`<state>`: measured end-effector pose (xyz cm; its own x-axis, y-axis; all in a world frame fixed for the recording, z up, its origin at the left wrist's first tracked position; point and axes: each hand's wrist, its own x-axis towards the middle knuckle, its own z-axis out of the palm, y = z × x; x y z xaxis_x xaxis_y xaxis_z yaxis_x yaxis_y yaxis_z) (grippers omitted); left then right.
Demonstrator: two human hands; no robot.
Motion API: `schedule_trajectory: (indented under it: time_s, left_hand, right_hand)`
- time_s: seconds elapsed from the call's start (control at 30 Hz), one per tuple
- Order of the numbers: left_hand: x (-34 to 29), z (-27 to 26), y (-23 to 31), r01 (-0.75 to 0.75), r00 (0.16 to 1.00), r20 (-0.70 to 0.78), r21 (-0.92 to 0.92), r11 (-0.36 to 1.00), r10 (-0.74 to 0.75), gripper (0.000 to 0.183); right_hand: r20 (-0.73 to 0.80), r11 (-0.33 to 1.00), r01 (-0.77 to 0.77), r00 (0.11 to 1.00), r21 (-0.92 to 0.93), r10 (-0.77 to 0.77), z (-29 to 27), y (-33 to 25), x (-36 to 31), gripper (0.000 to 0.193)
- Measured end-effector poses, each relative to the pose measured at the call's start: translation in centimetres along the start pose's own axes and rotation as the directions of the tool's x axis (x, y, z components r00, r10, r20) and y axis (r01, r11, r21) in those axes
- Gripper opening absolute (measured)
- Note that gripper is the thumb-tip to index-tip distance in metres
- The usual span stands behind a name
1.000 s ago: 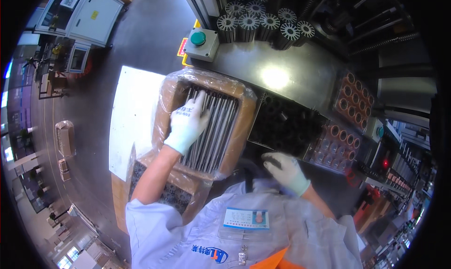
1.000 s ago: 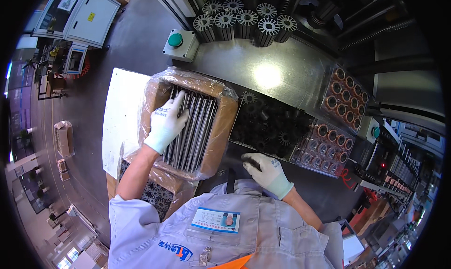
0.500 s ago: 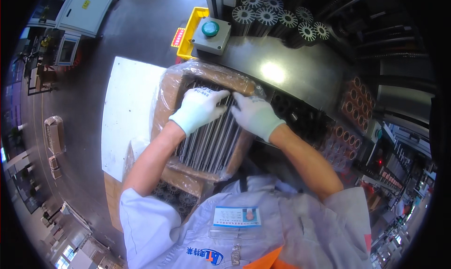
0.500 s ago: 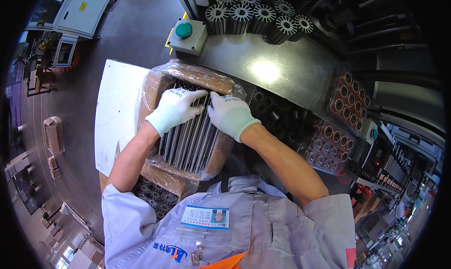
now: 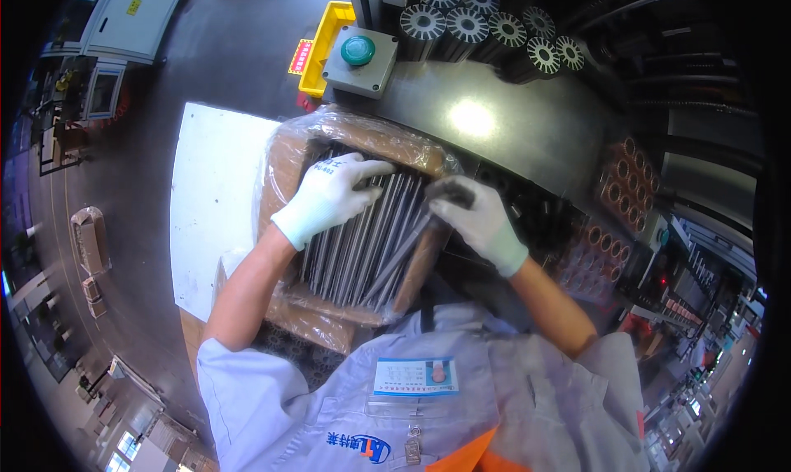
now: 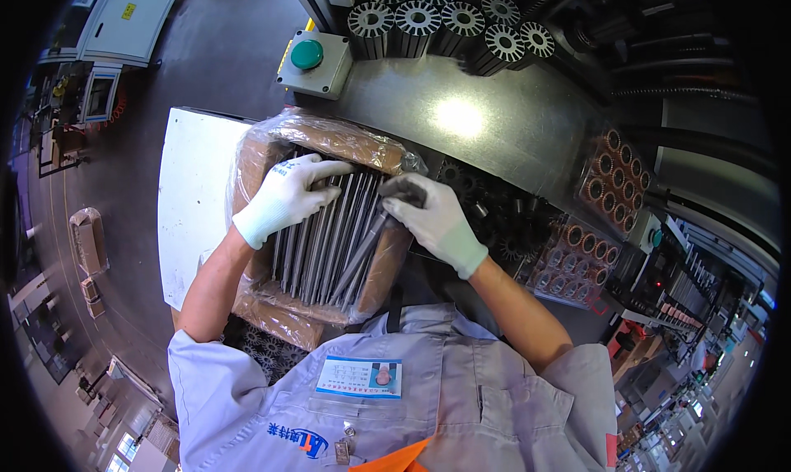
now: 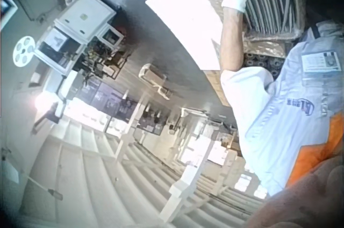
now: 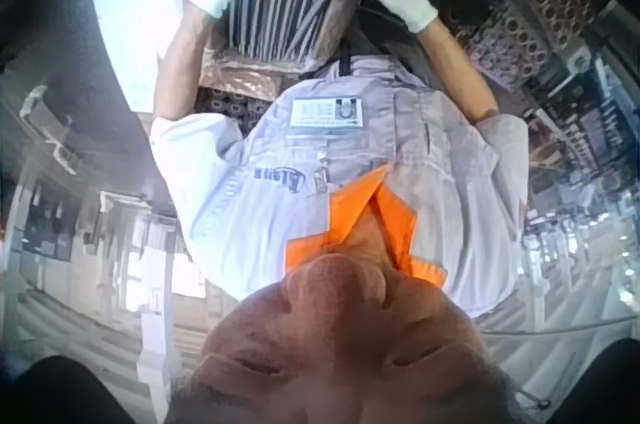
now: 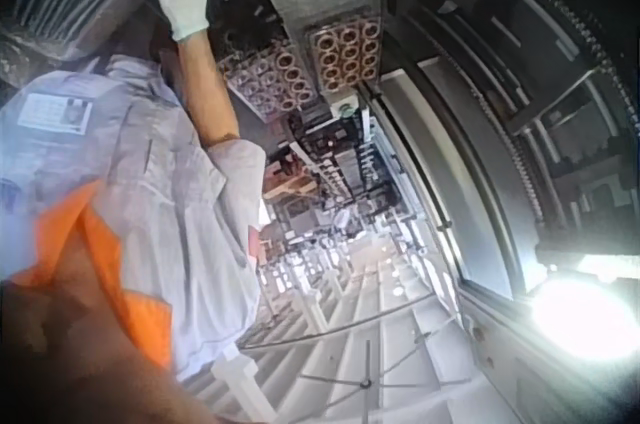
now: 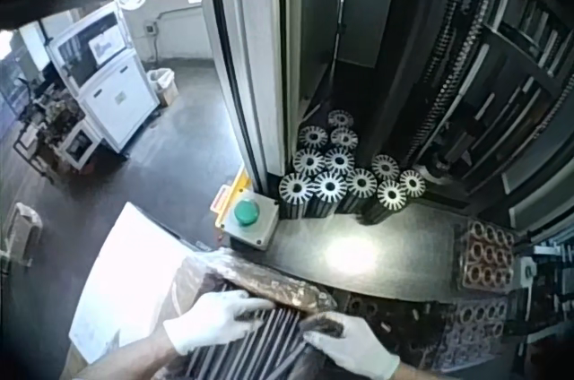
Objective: The person picks up a wrapped package of metal shafts, carries it to a workstation, and removes the shafts one by one. The person then picks up four assembled rotors from a conveyor belt and places them into a storage bin. Finally, the person walks to a stack of boxes and picks up one box.
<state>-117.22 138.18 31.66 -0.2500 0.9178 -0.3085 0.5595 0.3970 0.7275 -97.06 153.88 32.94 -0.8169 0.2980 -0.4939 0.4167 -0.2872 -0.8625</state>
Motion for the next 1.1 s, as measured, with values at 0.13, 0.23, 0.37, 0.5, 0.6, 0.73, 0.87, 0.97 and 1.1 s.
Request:
schedule_trajectory:
  time_s: [0.13, 0.23, 0.37, 0.5, 0.6, 0.73, 0.87, 0.97, 1.1]
  left_hand:
    - [-0.9, 0.4, 0.5, -0.003, 0.998, -0.056, 0.013, 1.0, 0.004, 0.039]
    - [-1.4, 0.5, 1.8, -0.005, 0.994, -0.107, 0.038, 0.999, 0.009, 0.044]
    - [-4.4, 0.2, 5.9, -0.176, 0.982, 0.034, -0.184, 0.967, 0.185, 0.06]
    - [-6.1, 2.2, 8.2, -0.141, 0.955, 0.223, -0.231, 0.963, 0.193, 0.048]
    - [-6.6, 1.7, 8.9, -0.224, 0.941, 0.204, -0.224, 0.949, 0.27, 0.043]
    - [-9.4, 1.1, 7.8, -0.18, 0.984, -0.048, -0.227, 0.957, 0.174, 0.032]
    - [-11.4, 0.0, 7.0, 0.212, 0.913, -0.125, -0.668, 0.714, -0.388, 0.035]
    - [-12.1, -0.2, 6.1, 0.203, 0.876, -0.181, -0.703, 0.681, -0.447, 0.037]
    - [-12.7, 0.1, 4.8, 0.267, 0.842, -0.168, -0.696, 0.666, -0.513, 0.035]
  right_hand:
    - [-0.063, 0.969, -0.068, 0.994, 0.239, 0.085, -0.3, 0.2, -2.7, 0.025]
    - [-0.1, 0.982, -0.041, 0.993, 0.183, 0.06, 0.1, -0.6, -4.5, 0.023]
    - [0.011, 0.966, 0.252, 0.968, -0.053, -0.252, -0.1, -2.9, -6.6, 0.019]
    - [0.179, 0.803, 0.575, 0.816, -0.155, -0.549, -0.4, -5.2, -7.8, 0.019]
    - [0.226, 0.761, 0.646, 0.752, -0.063, -0.62, -0.4, -6.0, -8.2, 0.026]
    - [0.028, 0.939, 0.341, 0.94, -0.036, -0.34, 0.5, -5.3, -7.4, 0.042]
    - [0.079, 0.946, 0.109, 0.993, -0.305, -0.089, 0.5, -0.3, -3.1, 0.047]
    - [0.055, 0.825, 0.282, 0.954, -0.49, -0.293, 2.3, 2.4, -0.5, 0.046]
    - [-0.005, 0.766, 0.228, 0.957, -0.601, -0.289, 4.0, 1.7, 2.1, 0.043]
